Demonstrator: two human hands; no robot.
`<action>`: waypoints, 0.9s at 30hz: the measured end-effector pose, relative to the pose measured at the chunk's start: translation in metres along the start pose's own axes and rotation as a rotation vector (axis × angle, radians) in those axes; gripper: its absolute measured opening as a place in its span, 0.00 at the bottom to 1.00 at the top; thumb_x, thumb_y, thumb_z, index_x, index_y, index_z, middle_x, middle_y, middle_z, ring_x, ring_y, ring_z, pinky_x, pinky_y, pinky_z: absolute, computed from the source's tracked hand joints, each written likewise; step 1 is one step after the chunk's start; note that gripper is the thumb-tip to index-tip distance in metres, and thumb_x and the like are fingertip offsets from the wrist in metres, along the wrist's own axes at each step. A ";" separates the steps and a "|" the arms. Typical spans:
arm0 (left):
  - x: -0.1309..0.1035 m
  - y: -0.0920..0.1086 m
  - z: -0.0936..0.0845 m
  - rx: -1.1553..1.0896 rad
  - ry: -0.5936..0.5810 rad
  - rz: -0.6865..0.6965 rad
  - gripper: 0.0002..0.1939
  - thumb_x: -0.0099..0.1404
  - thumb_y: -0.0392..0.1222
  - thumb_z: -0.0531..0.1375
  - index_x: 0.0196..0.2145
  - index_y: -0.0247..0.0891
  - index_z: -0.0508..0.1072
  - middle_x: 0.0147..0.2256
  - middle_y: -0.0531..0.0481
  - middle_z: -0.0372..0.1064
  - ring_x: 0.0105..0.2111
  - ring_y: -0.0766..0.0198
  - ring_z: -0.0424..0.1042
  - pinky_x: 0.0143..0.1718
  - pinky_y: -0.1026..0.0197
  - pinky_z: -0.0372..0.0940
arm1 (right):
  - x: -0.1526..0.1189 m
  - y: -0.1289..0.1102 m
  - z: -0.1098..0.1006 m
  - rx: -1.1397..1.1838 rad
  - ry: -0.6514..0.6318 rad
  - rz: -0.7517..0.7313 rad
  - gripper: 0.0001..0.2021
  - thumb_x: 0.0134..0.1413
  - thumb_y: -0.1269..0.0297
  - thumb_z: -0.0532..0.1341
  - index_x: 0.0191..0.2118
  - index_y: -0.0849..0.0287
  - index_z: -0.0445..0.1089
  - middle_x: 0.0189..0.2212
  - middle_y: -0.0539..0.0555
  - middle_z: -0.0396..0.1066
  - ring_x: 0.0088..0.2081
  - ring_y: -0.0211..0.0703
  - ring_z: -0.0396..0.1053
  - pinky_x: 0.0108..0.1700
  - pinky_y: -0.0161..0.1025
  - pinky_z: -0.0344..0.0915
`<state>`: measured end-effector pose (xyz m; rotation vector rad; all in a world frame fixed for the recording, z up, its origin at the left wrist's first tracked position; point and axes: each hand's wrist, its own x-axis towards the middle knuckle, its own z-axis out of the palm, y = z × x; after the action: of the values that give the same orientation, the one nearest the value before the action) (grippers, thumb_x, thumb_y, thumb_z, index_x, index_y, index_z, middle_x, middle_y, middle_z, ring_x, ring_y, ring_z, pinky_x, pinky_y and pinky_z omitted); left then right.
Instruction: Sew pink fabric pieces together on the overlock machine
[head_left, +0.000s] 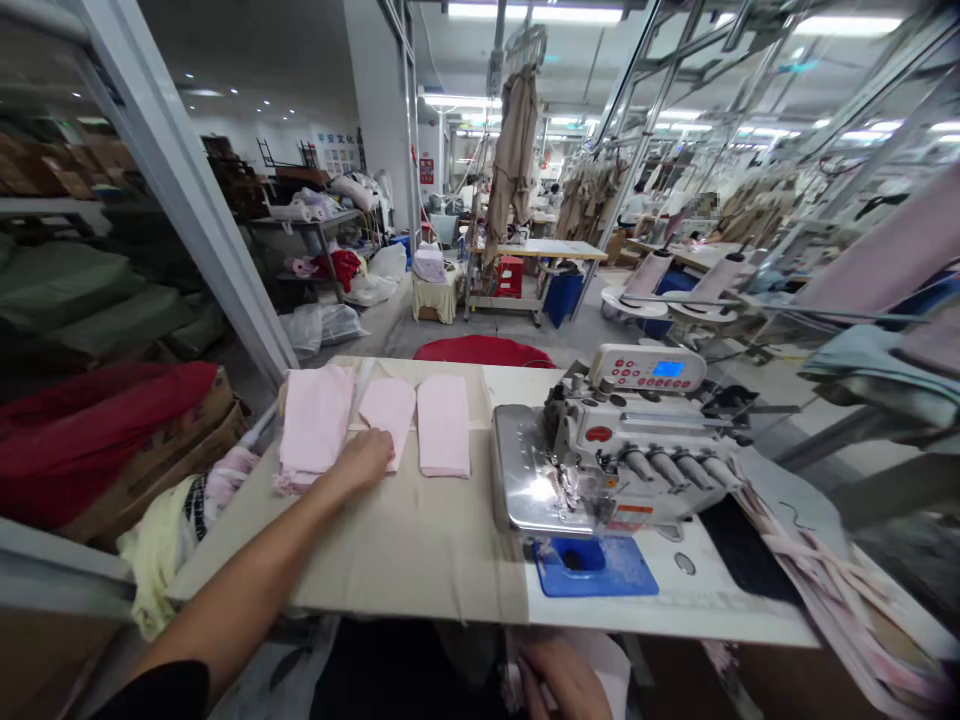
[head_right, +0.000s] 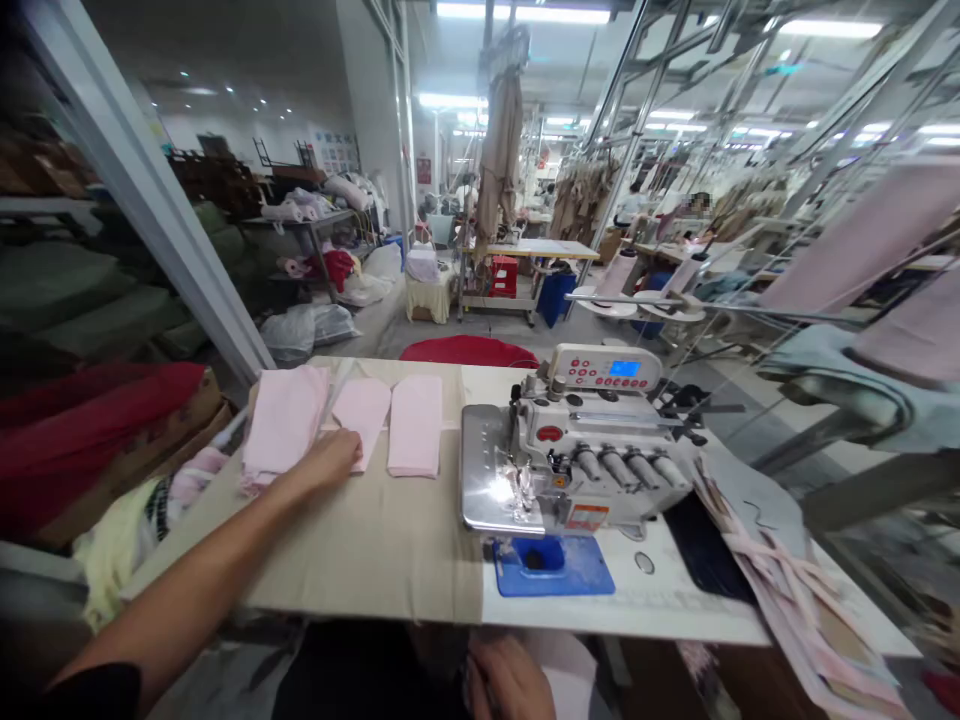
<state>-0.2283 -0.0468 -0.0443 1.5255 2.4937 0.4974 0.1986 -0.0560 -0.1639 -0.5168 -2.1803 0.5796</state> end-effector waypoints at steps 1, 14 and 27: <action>0.002 0.001 -0.003 -0.012 0.007 -0.019 0.05 0.65 0.34 0.58 0.36 0.34 0.74 0.36 0.36 0.74 0.39 0.52 0.73 0.42 0.55 0.62 | 0.012 -0.008 0.000 0.025 -0.033 -0.033 0.12 0.62 0.73 0.59 0.49 0.54 0.71 0.34 0.56 0.76 0.34 0.46 0.75 0.34 0.40 0.73; -0.137 0.044 -0.081 -0.732 -0.531 0.810 0.09 0.63 0.42 0.66 0.40 0.39 0.81 0.37 0.46 0.77 0.36 0.63 0.76 0.41 0.64 0.69 | 0.126 -0.077 0.051 0.112 -0.354 -0.112 0.19 0.49 0.73 0.66 0.48 0.53 0.72 0.53 0.60 0.69 0.57 0.57 0.66 0.57 0.53 0.67; -0.169 -0.067 -0.017 -0.051 0.360 0.315 0.15 0.64 0.34 0.57 0.42 0.47 0.81 0.40 0.51 0.80 0.44 0.59 0.77 0.50 0.55 0.71 | 0.179 -0.044 0.064 -0.159 -0.291 -0.115 0.10 0.63 0.76 0.56 0.43 0.57 0.73 0.36 0.55 0.72 0.41 0.47 0.68 0.46 0.42 0.61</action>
<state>-0.2115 -0.2285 -0.0577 1.9709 2.4634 0.9532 0.0348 -0.0106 -0.0687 -0.4059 -2.5288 0.4434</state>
